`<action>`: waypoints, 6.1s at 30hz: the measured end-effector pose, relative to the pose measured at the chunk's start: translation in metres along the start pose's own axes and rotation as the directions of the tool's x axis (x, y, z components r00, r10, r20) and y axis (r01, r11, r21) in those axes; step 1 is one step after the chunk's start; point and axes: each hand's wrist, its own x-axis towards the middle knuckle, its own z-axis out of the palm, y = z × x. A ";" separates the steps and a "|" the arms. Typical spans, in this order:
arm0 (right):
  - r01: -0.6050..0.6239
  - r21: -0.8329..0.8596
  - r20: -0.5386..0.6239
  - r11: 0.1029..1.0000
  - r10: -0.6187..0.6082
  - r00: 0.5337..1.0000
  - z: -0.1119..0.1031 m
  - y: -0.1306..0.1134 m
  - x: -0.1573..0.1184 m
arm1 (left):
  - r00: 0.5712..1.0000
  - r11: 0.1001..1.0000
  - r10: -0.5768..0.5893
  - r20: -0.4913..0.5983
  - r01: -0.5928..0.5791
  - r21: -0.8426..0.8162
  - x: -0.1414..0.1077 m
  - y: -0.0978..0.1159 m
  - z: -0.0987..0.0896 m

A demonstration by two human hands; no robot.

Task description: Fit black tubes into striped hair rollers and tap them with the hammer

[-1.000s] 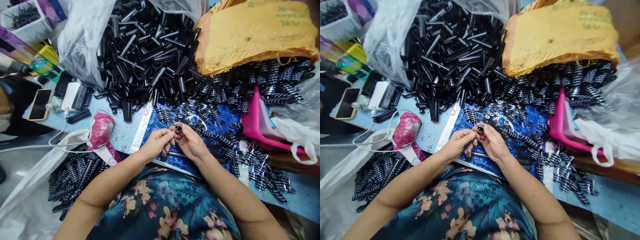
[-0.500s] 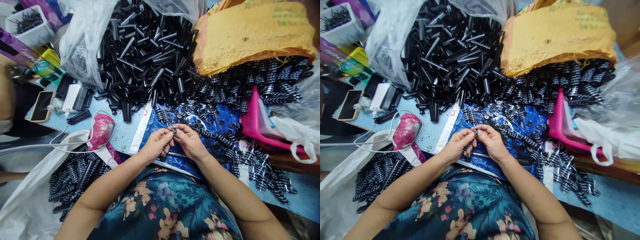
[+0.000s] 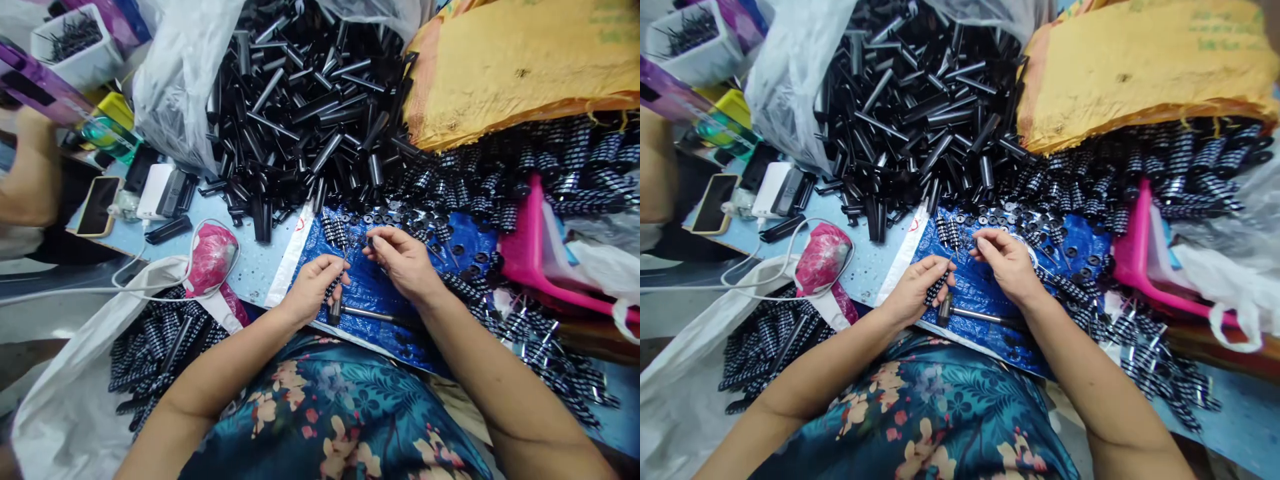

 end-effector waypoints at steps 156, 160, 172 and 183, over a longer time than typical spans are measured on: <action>0.412 -0.206 0.222 0.888 -0.368 0.903 0.009 -0.020 -0.081 | 0.690 -0.030 0.701 -0.183 0.285 0.958 0.025 0.092 -0.107; 0.416 -0.207 0.107 0.886 -0.402 0.909 -0.003 -0.025 -0.076 | 0.682 0.174 0.730 -0.053 -0.110 0.979 0.003 0.071 -0.073; 0.423 0.128 0.053 0.897 -0.432 0.900 0.025 -0.041 -0.082 | 0.950 0.977 0.130 -0.285 -0.172 -0.127 -0.003 0.007 0.017; 0.183 0.090 -0.015 0.979 -0.182 0.983 -0.004 -0.018 -0.111 | 0.964 0.948 -0.242 -0.109 0.212 -0.236 -0.023 -0.010 0.030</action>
